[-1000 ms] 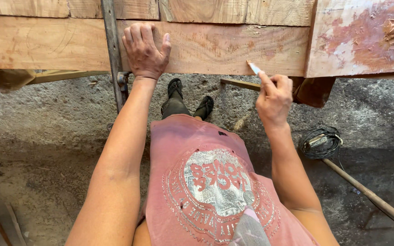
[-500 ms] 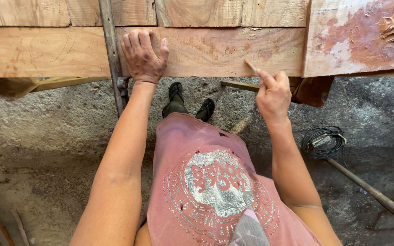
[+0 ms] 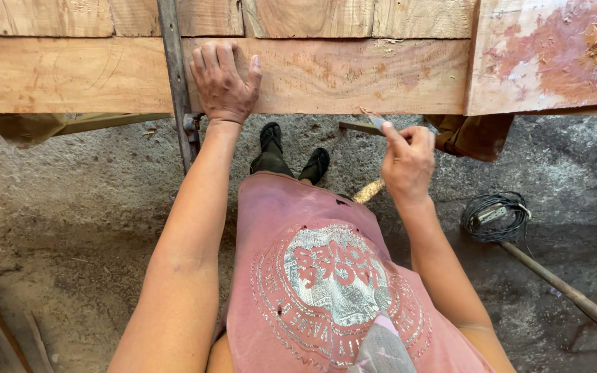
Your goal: The person holds a board with wood filler on it in one hand and uses a small spatula to press filler into holes and gaps on a clamped wooden furniture panel, moving around the panel to fill different spots. At the end the person lifts and repositions the panel on the bench.
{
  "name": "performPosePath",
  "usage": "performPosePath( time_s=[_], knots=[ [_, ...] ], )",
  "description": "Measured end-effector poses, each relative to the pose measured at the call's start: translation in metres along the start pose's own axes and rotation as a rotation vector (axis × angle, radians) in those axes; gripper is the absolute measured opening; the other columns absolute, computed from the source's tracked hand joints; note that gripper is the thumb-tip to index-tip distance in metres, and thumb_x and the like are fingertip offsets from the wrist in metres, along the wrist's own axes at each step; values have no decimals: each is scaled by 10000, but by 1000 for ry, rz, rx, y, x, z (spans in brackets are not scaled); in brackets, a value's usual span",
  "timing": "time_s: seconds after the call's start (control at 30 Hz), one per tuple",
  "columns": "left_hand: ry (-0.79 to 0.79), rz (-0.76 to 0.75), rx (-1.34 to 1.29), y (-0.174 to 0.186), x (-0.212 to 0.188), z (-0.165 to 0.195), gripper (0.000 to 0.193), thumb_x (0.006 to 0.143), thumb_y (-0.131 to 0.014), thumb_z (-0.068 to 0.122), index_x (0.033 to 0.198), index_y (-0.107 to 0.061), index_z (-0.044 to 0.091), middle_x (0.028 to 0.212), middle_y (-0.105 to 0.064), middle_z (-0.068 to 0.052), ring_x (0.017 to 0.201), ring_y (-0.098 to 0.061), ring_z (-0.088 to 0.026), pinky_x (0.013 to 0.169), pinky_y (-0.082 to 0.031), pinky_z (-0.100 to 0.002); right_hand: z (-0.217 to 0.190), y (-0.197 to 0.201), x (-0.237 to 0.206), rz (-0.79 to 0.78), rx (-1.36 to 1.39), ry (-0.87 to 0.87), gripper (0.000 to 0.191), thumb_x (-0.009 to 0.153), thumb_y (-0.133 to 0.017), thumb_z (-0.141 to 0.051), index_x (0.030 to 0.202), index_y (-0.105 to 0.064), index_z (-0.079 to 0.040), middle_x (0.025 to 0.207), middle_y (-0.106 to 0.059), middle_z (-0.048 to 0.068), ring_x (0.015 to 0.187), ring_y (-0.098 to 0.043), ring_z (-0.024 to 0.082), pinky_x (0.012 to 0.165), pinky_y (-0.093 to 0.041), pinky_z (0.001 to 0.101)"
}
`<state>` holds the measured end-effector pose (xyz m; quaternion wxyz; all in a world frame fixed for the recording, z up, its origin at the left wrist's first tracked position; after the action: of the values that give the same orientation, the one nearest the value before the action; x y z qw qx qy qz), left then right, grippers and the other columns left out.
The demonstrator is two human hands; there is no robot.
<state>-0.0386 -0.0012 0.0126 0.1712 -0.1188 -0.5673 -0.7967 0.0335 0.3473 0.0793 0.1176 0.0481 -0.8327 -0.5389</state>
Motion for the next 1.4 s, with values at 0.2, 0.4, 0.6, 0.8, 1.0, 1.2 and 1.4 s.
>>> performPosePath(
  time_s=[0.2,0.4,0.6,0.8,1.0,1.2,1.4],
  knots=[
    [-16,-32,68,-5,-4,1,411,1013,-684,481,1133,-552,110,1097,-474,-117,1074,-470,-309,957,-410,-472,1,-3,-6,-31,31,11,306,975,-700,-17,1266,-761,-89,994,-577,109,932,-549,284,774,-477,411],
    [-20,-9,57,-7,-5,4,422,1010,-673,491,1130,-546,107,1093,-472,-111,1076,-470,-296,954,-412,-470,2,-9,-7,-5,0,-72,262,967,-703,-25,1204,-780,-106,959,-578,113,909,-569,295,762,-482,429],
    [-22,3,42,-7,-9,9,418,1006,-671,485,1146,-547,112,1111,-476,-104,1093,-472,-299,975,-414,-464,13,-11,-8,4,81,-107,265,979,-685,-23,1213,-779,-106,924,-583,104,879,-586,291,771,-493,424],
    [-7,-15,66,-5,-5,12,418,998,-670,489,1126,-548,110,1094,-476,-111,1070,-476,-296,937,-413,-456,-15,-14,-1,-96,166,30,285,939,-692,-17,1193,-773,-119,929,-600,103,880,-607,295,780,-516,422],
    [-5,-6,82,7,19,2,394,988,-651,485,1109,-548,124,1085,-476,-99,1051,-482,-278,918,-422,-447,-57,-21,39,-85,99,169,338,903,-703,-12,1222,-772,-99,975,-584,113,933,-582,303,769,-508,423],
    [-21,-3,96,5,18,3,375,1010,-624,487,1101,-547,131,1079,-468,-93,1049,-483,-263,903,-428,-434,-43,-14,46,-84,-115,167,330,957,-688,-9,1241,-785,-145,969,-582,88,918,-558,255,716,-484,380],
    [-14,19,73,3,23,6,388,996,-622,495,1088,-550,125,1080,-480,-95,1050,-488,-268,898,-428,-436,-60,-20,37,-71,73,187,298,986,-670,-40,1268,-760,-77,972,-568,121,904,-555,290,760,-485,411]
  ],
)
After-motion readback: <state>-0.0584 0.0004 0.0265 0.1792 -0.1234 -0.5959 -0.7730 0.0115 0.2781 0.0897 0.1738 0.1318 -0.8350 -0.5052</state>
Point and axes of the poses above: each hand's wrist, its own x-axis towards the middle knuckle, its own y-axis out of the back of the hand, z = x × y, the point moved 4 cm from there along x, towards the middle knuckle
